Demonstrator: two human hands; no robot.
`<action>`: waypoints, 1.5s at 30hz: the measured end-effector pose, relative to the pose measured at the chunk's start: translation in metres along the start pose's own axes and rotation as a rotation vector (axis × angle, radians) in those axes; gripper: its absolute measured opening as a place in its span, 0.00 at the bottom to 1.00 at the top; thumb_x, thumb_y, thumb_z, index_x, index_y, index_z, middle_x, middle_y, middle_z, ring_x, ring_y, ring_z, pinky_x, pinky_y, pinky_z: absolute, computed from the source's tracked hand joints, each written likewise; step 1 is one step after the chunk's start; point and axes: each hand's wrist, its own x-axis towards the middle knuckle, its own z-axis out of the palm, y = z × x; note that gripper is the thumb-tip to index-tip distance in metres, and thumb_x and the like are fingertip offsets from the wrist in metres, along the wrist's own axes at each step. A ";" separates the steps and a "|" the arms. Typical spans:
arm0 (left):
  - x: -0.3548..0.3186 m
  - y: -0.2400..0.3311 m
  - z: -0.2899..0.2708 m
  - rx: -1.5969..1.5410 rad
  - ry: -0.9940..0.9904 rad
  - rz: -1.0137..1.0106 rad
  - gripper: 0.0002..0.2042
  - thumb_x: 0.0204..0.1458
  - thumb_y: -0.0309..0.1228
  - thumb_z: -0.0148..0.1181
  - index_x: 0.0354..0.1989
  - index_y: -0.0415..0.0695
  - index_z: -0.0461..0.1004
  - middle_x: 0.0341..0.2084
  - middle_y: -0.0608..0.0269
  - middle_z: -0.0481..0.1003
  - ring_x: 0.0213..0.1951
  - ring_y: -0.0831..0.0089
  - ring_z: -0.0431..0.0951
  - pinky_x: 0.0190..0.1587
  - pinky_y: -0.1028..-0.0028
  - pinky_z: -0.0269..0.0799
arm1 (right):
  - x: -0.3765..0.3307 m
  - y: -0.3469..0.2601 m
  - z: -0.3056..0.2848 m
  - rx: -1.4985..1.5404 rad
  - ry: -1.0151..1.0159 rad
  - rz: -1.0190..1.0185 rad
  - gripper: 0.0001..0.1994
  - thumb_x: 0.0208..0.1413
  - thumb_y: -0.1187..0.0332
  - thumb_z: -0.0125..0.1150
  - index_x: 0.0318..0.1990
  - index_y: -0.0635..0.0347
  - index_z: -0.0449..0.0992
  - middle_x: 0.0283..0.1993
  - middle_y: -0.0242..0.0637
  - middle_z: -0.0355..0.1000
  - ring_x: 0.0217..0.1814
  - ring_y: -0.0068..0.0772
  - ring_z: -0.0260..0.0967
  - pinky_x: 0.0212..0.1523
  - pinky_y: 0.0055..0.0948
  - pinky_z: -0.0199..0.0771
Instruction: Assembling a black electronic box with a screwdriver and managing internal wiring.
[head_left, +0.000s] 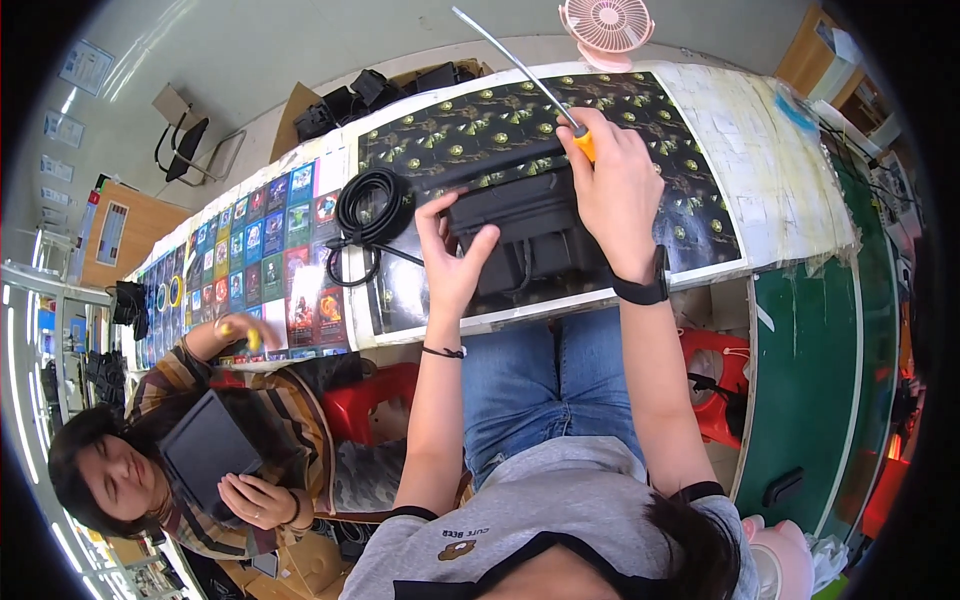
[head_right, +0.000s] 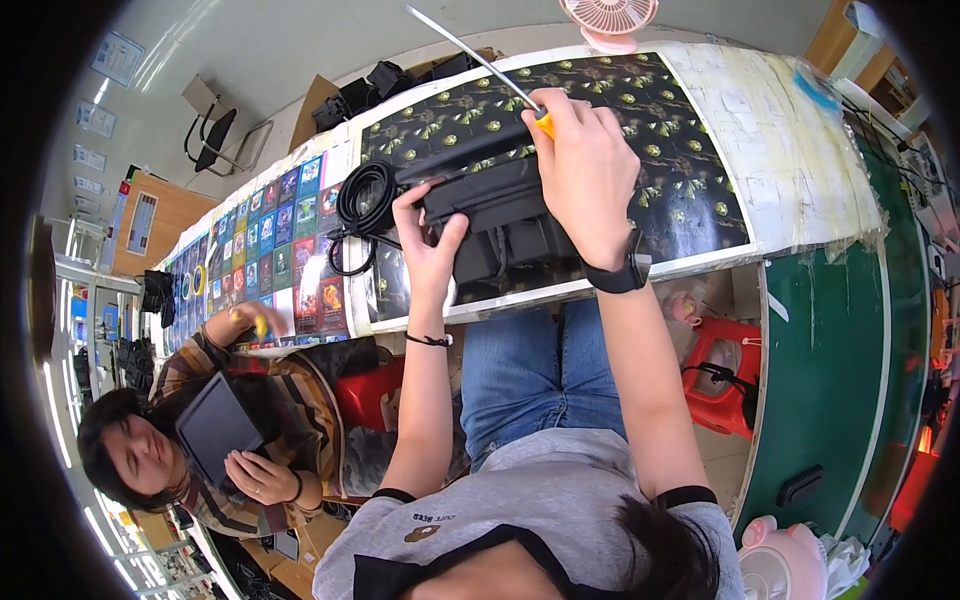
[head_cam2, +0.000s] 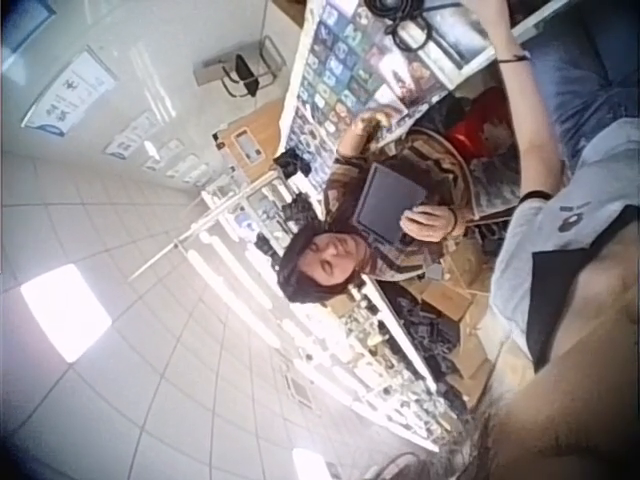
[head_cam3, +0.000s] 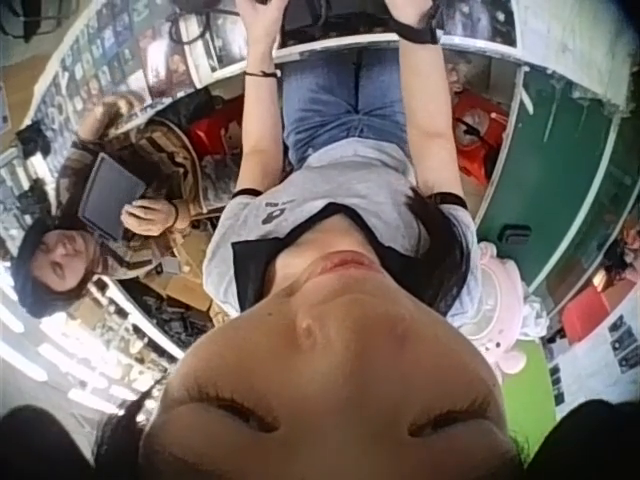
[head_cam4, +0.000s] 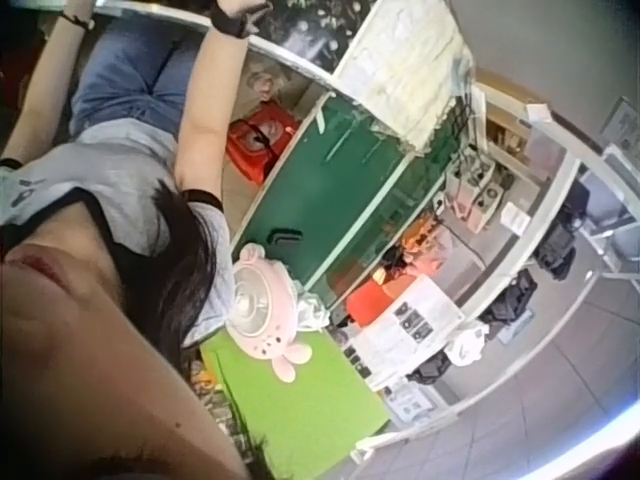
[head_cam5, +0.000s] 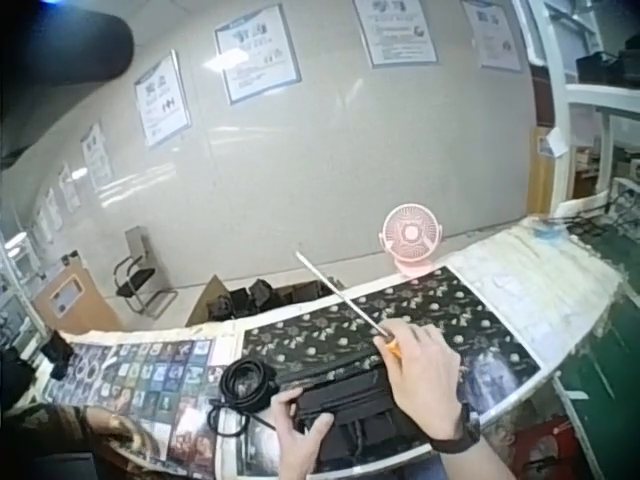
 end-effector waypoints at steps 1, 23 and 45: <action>0.005 0.001 0.000 0.012 0.010 -0.052 0.29 0.48 0.24 0.69 0.57 0.44 0.61 0.56 0.55 0.67 0.55 0.67 0.70 0.57 0.70 0.68 | -0.002 0.002 0.004 0.032 -0.033 0.011 0.09 0.59 0.62 0.61 0.46 0.48 0.75 0.35 0.33 0.77 0.38 0.39 0.74 0.36 0.36 0.75; -0.011 0.017 0.019 0.503 0.207 0.048 0.19 0.48 0.26 0.71 0.43 0.40 0.66 0.59 0.52 0.57 0.57 0.60 0.68 0.57 0.60 0.72 | -0.001 0.018 0.028 0.091 -0.121 -0.017 0.11 0.55 0.71 0.62 0.45 0.48 0.72 0.32 0.32 0.78 0.33 0.41 0.78 0.28 0.38 0.76; -0.011 0.024 0.013 0.718 0.219 0.309 0.13 0.51 0.28 0.64 0.45 0.44 0.72 0.61 0.52 0.58 0.60 0.55 0.64 0.63 0.60 0.57 | -0.012 0.019 0.023 0.110 -0.010 -0.083 0.13 0.47 0.74 0.66 0.40 0.50 0.72 0.35 0.30 0.78 0.32 0.38 0.77 0.31 0.32 0.76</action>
